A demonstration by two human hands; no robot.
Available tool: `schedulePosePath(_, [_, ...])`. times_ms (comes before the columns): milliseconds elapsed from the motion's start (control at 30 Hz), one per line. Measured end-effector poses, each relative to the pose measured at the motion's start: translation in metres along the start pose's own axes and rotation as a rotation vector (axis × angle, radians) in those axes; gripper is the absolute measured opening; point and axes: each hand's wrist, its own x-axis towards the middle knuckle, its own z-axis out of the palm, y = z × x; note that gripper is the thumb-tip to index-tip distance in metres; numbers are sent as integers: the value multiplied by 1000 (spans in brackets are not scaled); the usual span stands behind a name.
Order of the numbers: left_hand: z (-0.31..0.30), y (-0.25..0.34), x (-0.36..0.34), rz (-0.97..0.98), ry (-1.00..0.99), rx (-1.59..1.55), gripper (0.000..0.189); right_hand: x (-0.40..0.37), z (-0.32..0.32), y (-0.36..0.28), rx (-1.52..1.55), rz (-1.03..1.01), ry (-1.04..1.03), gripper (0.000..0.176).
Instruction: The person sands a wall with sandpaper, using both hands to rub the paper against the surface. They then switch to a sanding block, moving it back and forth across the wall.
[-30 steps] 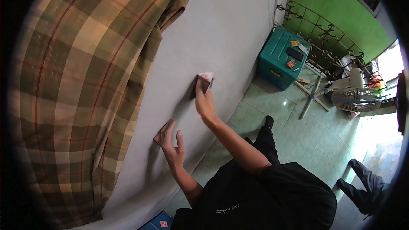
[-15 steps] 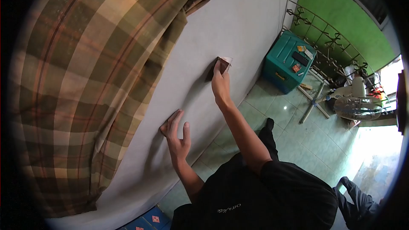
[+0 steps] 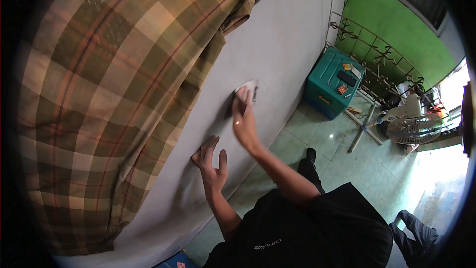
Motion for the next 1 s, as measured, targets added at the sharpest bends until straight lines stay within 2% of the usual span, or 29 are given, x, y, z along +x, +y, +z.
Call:
schedulePosePath(67, [-4,2,1,-32,-29,4,34,-10,-1,-24,-96,21,-37,55])
schedulePosePath(200, [-4,-10,-5,13,-38,-36,34,15,-12,-18,-80,-64,-26,56])
schedulePosePath(400, [-4,-5,-4,-8,10,-49,33,52,-24,-45,-232,-426,-60,56])
schedulePosePath(433, [-4,-5,-5,-21,20,-23,33,50,-26,-37,-235,-433,-63,56])
schedulePosePath(533, [1,-5,-4,-33,56,-33,33,33,-38,29,-465,-573,-257,65])
schedulePosePath(600, [2,-5,-5,-37,78,-56,33,34,-55,48,-575,-567,-365,70])
schedulePosePath(700, [3,6,0,-81,124,-17,30,71,-55,44,-462,-646,-266,74])
schedulePosePath(733, [6,10,2,-83,130,-15,30,90,-57,25,-460,-651,-270,74])
schedulePosePath(800, [10,16,5,-164,199,-12,28,134,-65,-29,-355,-753,-88,72])
schedulePosePath(867, [21,22,8,-202,236,-43,26,165,-77,-47,-350,-786,-92,71])
schedulePosePath(933, [33,29,13,-315,359,-146,26,176,-89,-42,-344,-814,-94,70])
schedulePosePath(1000, [47,42,26,-330,387,-167,26,159,-101,1,-371,-800,-174,67])
